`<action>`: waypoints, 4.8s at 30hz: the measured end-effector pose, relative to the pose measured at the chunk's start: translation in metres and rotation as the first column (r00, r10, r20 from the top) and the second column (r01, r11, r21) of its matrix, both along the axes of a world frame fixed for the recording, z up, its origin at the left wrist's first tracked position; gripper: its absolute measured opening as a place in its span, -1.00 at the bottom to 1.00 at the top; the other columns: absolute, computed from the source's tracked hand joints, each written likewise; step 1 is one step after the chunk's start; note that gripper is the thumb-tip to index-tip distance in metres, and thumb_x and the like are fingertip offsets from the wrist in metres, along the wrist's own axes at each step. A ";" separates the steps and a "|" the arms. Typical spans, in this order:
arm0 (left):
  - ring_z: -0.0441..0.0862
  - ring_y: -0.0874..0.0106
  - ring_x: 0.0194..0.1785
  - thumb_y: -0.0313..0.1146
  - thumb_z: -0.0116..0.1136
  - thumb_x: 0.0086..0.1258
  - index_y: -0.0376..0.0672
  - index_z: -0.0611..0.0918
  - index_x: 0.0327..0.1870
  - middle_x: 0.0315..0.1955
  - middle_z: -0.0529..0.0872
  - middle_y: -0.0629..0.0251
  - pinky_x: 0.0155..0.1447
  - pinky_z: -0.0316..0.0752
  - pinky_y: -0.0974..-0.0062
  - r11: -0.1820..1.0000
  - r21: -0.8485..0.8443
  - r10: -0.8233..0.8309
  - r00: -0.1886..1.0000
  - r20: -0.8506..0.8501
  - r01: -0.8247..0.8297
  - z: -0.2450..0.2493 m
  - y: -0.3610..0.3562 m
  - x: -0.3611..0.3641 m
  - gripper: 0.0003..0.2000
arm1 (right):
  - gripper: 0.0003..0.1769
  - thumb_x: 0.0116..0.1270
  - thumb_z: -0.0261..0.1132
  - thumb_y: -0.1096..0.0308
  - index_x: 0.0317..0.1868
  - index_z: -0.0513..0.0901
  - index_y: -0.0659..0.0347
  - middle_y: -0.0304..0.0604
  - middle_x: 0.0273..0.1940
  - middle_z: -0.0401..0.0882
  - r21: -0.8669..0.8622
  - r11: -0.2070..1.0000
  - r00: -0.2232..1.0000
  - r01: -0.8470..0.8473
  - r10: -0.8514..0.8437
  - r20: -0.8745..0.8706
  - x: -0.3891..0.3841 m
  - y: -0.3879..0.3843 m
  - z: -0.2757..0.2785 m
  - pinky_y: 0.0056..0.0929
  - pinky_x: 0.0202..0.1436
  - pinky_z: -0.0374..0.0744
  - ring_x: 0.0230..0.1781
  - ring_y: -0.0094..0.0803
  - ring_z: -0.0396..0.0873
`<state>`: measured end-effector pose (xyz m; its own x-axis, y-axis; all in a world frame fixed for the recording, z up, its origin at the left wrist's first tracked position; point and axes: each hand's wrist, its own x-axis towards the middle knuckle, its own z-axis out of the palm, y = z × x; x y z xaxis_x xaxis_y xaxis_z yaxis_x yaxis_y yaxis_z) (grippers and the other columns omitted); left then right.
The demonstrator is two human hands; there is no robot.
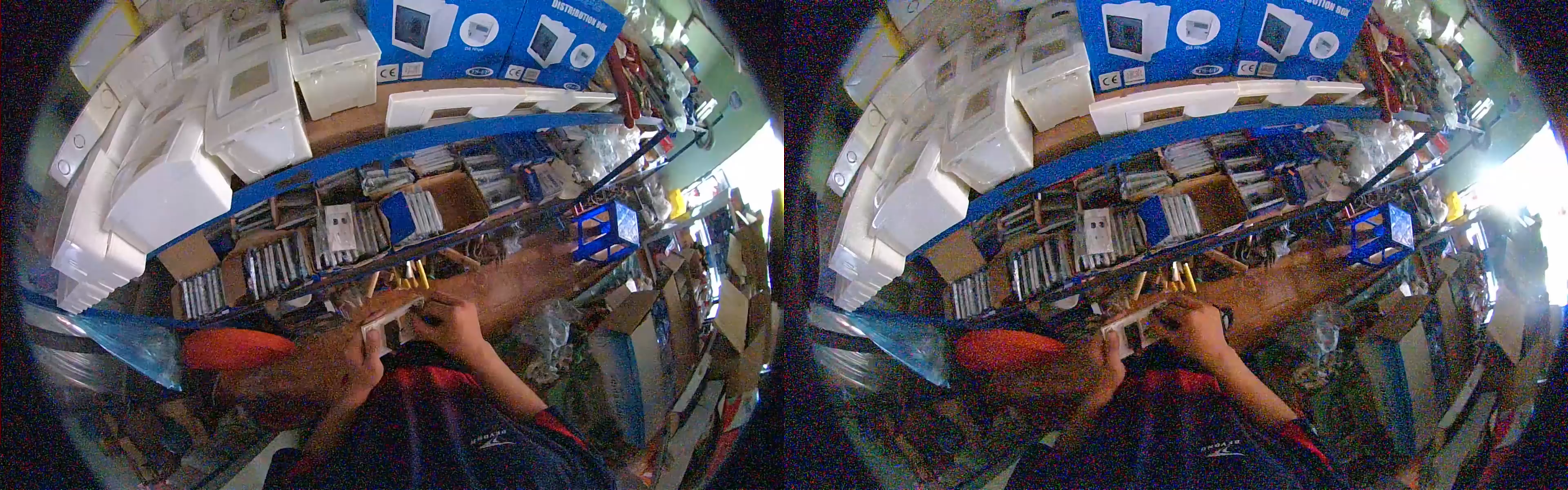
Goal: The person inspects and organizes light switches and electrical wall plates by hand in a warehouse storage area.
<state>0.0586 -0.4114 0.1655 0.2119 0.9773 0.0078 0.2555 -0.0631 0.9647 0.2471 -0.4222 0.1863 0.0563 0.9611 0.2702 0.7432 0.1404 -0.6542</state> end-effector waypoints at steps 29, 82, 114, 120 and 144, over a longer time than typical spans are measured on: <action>0.52 0.17 0.06 0.09 0.04 0.29 -0.23 0.40 0.17 0.14 0.42 -0.03 0.03 0.44 0.21 0.993 -0.112 -0.001 0.983 -0.184 -0.020 -0.097 0.143 -0.005 -0.40 | -0.66 0.36 0.16 0.23 -0.13 0.58 0.40 -0.19 -0.16 0.58 -0.337 0.940 0.724 0.053 -0.269 -0.636 0.050 0.047 -0.021 -0.46 0.07 0.36 -0.07 -0.52 0.43; 0.51 0.47 -0.10 -0.55 0.20 0.17 -0.11 0.38 -0.35 -0.22 0.56 0.34 0.06 0.41 0.45 0.923 -0.378 0.359 0.503 0.787 -0.068 -0.019 0.064 -0.043 -0.79 | -0.60 0.33 0.17 0.12 -0.08 0.57 0.33 -0.23 -0.28 0.59 -0.466 0.875 0.316 -0.131 -0.408 -0.856 0.008 0.142 -0.142 -0.48 -0.16 0.47 -0.26 -0.48 0.51; 0.45 0.48 -0.24 -0.30 0.41 0.01 -0.20 0.48 -0.45 -0.32 0.52 0.31 -0.18 0.37 0.51 0.996 0.072 -0.036 0.993 -0.112 0.044 0.022 0.051 -0.060 -0.70 | -0.67 0.23 0.30 0.26 -0.12 0.58 0.36 -0.22 -0.25 0.63 -0.248 0.873 0.621 -0.420 0.077 -0.780 -0.037 0.034 -0.013 -0.47 -0.12 0.49 -0.24 -0.54 0.50; 0.49 0.18 -0.19 -0.27 0.39 0.02 -0.24 0.48 -0.38 -0.26 0.51 0.15 -0.11 0.41 0.34 0.922 0.367 0.036 0.918 -0.396 0.122 0.050 0.050 -0.063 -0.67 | -0.69 0.25 0.28 0.35 -0.07 0.54 0.39 -0.26 -0.22 0.59 -0.267 0.873 0.681 -0.409 0.097 -0.726 -0.035 0.029 -0.001 -0.52 -0.08 0.45 -0.20 -0.57 0.47; 0.44 0.43 0.06 -0.19 0.07 0.36 -0.30 0.47 0.09 -0.03 0.53 0.22 0.15 0.30 0.48 0.922 -0.367 0.295 0.832 0.470 -0.119 -0.024 0.034 -0.046 -0.60 | -0.65 0.32 0.21 0.25 -0.02 0.53 0.35 -0.25 -0.16 0.58 -0.250 0.862 0.616 -0.440 0.088 -0.783 -0.037 0.028 -0.013 -0.49 0.00 0.41 -0.13 -0.56 0.43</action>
